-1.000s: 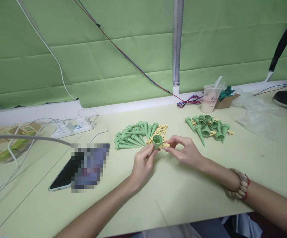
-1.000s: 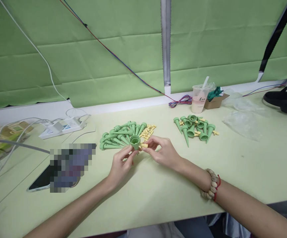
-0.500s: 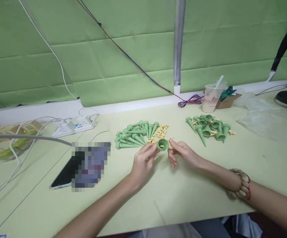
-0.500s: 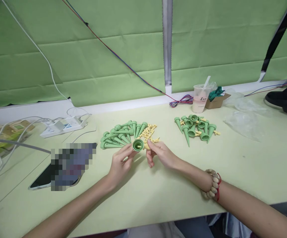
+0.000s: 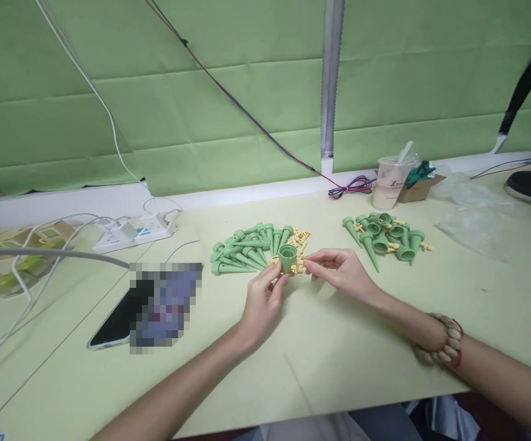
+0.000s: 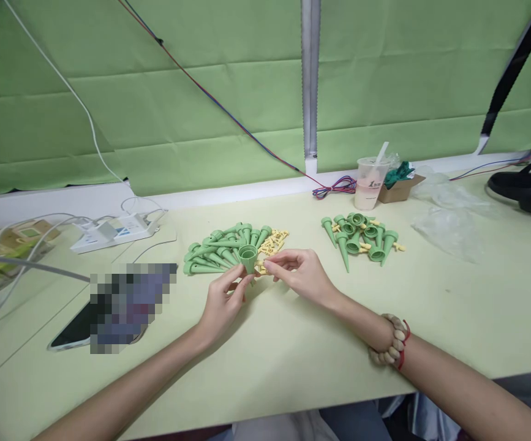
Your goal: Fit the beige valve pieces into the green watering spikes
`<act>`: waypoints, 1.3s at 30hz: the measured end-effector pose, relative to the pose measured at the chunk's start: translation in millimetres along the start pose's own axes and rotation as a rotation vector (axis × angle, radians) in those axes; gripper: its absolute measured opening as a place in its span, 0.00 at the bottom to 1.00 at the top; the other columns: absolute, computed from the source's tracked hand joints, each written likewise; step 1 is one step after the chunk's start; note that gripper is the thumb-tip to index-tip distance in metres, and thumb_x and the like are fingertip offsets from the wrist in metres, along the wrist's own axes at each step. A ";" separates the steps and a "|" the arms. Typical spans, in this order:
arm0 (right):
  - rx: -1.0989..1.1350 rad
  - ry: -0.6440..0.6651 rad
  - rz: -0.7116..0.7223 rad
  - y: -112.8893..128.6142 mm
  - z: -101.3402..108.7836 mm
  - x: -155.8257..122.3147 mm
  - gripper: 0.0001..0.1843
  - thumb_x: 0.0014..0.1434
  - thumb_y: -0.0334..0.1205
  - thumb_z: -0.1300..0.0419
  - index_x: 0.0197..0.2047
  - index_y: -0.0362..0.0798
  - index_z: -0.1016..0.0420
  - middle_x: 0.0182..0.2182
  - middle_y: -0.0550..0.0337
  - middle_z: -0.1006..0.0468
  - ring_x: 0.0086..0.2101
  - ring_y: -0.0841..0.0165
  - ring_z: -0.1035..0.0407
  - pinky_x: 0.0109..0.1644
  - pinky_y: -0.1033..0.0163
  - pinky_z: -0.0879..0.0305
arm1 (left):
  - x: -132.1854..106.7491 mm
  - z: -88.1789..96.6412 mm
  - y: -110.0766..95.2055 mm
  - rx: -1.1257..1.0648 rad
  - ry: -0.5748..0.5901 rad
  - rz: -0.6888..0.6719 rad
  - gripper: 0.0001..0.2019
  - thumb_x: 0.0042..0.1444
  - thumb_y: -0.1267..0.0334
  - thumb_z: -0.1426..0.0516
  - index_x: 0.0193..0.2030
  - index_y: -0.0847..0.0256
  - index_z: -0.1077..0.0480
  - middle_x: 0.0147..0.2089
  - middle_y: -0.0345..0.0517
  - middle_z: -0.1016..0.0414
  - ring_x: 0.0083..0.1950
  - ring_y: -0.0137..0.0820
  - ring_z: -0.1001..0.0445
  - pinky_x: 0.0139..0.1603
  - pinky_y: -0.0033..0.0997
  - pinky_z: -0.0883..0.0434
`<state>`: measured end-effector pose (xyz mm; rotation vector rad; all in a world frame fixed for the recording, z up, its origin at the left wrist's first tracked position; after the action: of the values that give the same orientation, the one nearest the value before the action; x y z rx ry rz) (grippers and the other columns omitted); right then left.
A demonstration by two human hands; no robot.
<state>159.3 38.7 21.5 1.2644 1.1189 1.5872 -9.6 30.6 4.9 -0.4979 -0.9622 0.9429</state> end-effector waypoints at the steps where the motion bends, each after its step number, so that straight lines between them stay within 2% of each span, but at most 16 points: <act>1: 0.013 0.027 -0.033 -1.3 -0.9 -0.2 0.19 0.48 0.54 0.38 0.26 0.44 0.25 0.23 0.57 0.24 0.23 0.70 0.31 0.31 0.63 0.32 | 0.0 0.3 -0.3 0.015 -0.004 -0.016 0.10 0.58 0.64 0.51 0.25 0.61 0.41 0.27 0.40 0.40 0.30 0.26 0.38 0.25 0.23 0.39; 4: 0.052 0.126 -0.135 -7.8 -3.7 -1.2 0.26 0.54 0.59 0.46 0.21 0.43 0.26 0.17 0.59 0.27 0.19 0.72 0.32 0.27 0.65 0.34 | -0.4 0.3 -1.2 0.048 -0.005 -0.058 0.11 0.58 0.66 0.51 0.24 0.61 0.42 0.25 0.39 0.41 0.29 0.26 0.39 0.26 0.23 0.40; 7: 0.052 0.139 -0.117 -10.1 -4.1 -1.1 0.29 0.57 0.59 0.51 0.27 0.42 0.23 0.21 0.57 0.25 0.22 0.71 0.30 0.30 0.65 0.33 | -0.6 -1.1 0.0 0.025 -0.001 -0.015 0.10 0.58 0.64 0.51 0.26 0.61 0.40 0.27 0.40 0.39 0.29 0.26 0.38 0.26 0.23 0.40; 10: 0.013 0.033 -0.033 -5.9 -1.4 -0.2 0.22 0.53 0.55 0.42 0.37 0.44 0.23 0.32 0.54 0.21 0.30 0.68 0.27 0.35 0.64 0.32 | -0.5 -1.7 1.3 -0.021 -0.013 0.056 0.09 0.58 0.61 0.51 0.30 0.61 0.37 0.29 0.41 0.36 0.30 0.26 0.36 0.26 0.23 0.39; 13: -0.011 -0.028 -0.037 -2.1 0.8 0.0 0.20 0.45 0.50 0.35 0.36 0.44 0.22 0.33 0.54 0.20 0.33 0.66 0.27 0.37 0.63 0.31 | -0.1 -1.6 0.5 -0.028 0.007 0.061 0.09 0.58 0.61 0.51 0.31 0.61 0.36 0.30 0.41 0.35 0.32 0.27 0.34 0.27 0.23 0.38; 15: -0.001 0.011 -0.067 -2.0 0.5 -0.3 0.18 0.48 0.52 0.37 0.29 0.44 0.22 0.27 0.55 0.21 0.29 0.68 0.28 0.36 0.63 0.31 | -0.1 -0.9 -1.0 -0.004 0.010 0.032 0.09 0.58 0.62 0.51 0.29 0.61 0.37 0.29 0.41 0.36 0.32 0.27 0.35 0.27 0.23 0.38; 18: 0.032 0.091 -0.116 -4.6 -0.9 -0.8 0.24 0.54 0.56 0.44 0.23 0.43 0.23 0.21 0.56 0.23 0.24 0.70 0.30 0.33 0.63 0.32 | -0.5 -0.1 -3.1 0.033 -0.005 -0.007 0.09 0.58 0.63 0.50 0.27 0.61 0.37 0.28 0.41 0.36 0.31 0.27 0.36 0.26 0.23 0.40; 20: 0.042 0.086 -0.111 -5.7 -0.9 -0.7 0.25 0.55 0.56 0.46 0.26 0.43 0.22 0.22 0.56 0.23 0.24 0.71 0.30 0.32 0.64 0.32 | -0.9 -0.3 -3.2 0.024 -0.006 0.013 0.09 0.58 0.63 0.51 0.29 0.61 0.35 0.29 0.41 0.35 0.31 0.27 0.36 0.26 0.23 0.39; 23: 0.010 -0.009 -0.045 -4.5 1.2 -0.4 0.19 0.51 0.52 0.39 0.36 0.44 0.21 0.29 0.55 0.21 0.29 0.68 0.27 0.34 0.63 0.32 | -1.4 -1.3 -2.5 -0.022 0.005 0.063 0.08 0.58 0.62 0.51 0.32 0.61 0.35 0.31 0.42 0.33 0.32 0.27 0.34 0.27 0.23 0.38; 26: -0.012 -0.059 -0.033 -3.1 2.5 -0.3 0.18 0.44 0.48 0.34 0.36 0.45 0.21 0.35 0.53 0.20 0.35 0.64 0.26 0.38 0.61 0.31 | -1.5 -1.7 -2.7 -0.046 0.017 0.058 0.08 0.58 0.63 0.51 0.31 0.61 0.35 0.32 0.42 0.33 0.34 0.27 0.34 0.27 0.23 0.38; 32: 0.020 0.014 -0.147 -4.5 2.2 0.0 0.19 0.46 0.52 0.36 0.32 0.42 0.21 0.25 0.56 0.22 0.28 0.67 0.28 0.37 0.62 0.31 | 0.9 1.8 -2.1 -0.009 -0.017 -0.017 0.09 0.56 0.67 0.49 0.26 0.62 0.35 0.29 0.42 0.35 0.32 0.27 0.36 0.26 0.22 0.40; 34: 0.012 0.019 -0.157 -4.0 2.4 -0.2 0.19 0.46 0.52 0.36 0.32 0.42 0.22 0.24 0.56 0.22 0.27 0.68 0.28 0.36 0.63 0.32 | 1.6 2.5 -1.6 -0.022 -0.023 -0.035 0.08 0.56 0.68 0.49 0.27 0.62 0.33 0.30 0.43 0.33 0.33 0.27 0.35 0.27 0.23 0.39; 37: -0.036 -0.002 -0.103 -1.2 1.9 -2.2 0.19 0.47 0.52 0.37 0.31 0.43 0.22 0.24 0.56 0.22 0.26 0.68 0.29 0.33 0.63 0.32 | 1.7 1.8 -0.4 -0.051 -0.020 -0.010 0.08 0.56 0.67 0.49 0.27 0.62 0.32 0.30 0.43 0.33 0.33 0.28 0.35 0.28 0.23 0.38; 39: -0.115 -0.053 0.008 1.9 1.4 -4.5 0.17 0.48 0.51 0.37 0.29 0.44 0.22 0.25 0.54 0.21 0.26 0.68 0.29 0.30 0.63 0.32 | 1.3 0.2 1.3 -0.084 -0.013 0.042 0.09 0.56 0.64 0.49 0.30 0.62 0.30 0.30 0.44 0.32 0.33 0.28 0.35 0.28 0.24 0.37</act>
<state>161.3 34.1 22.2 1.2291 0.9761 1.5914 -10.1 32.4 4.7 -0.5852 -1.0092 0.9470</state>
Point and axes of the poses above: each hand's wrist, its own x-axis towards the middle knuckle, its own z-axis out of the back of the hand, y = z × x, the point moved 2 cm from there along x, towards the middle knuckle
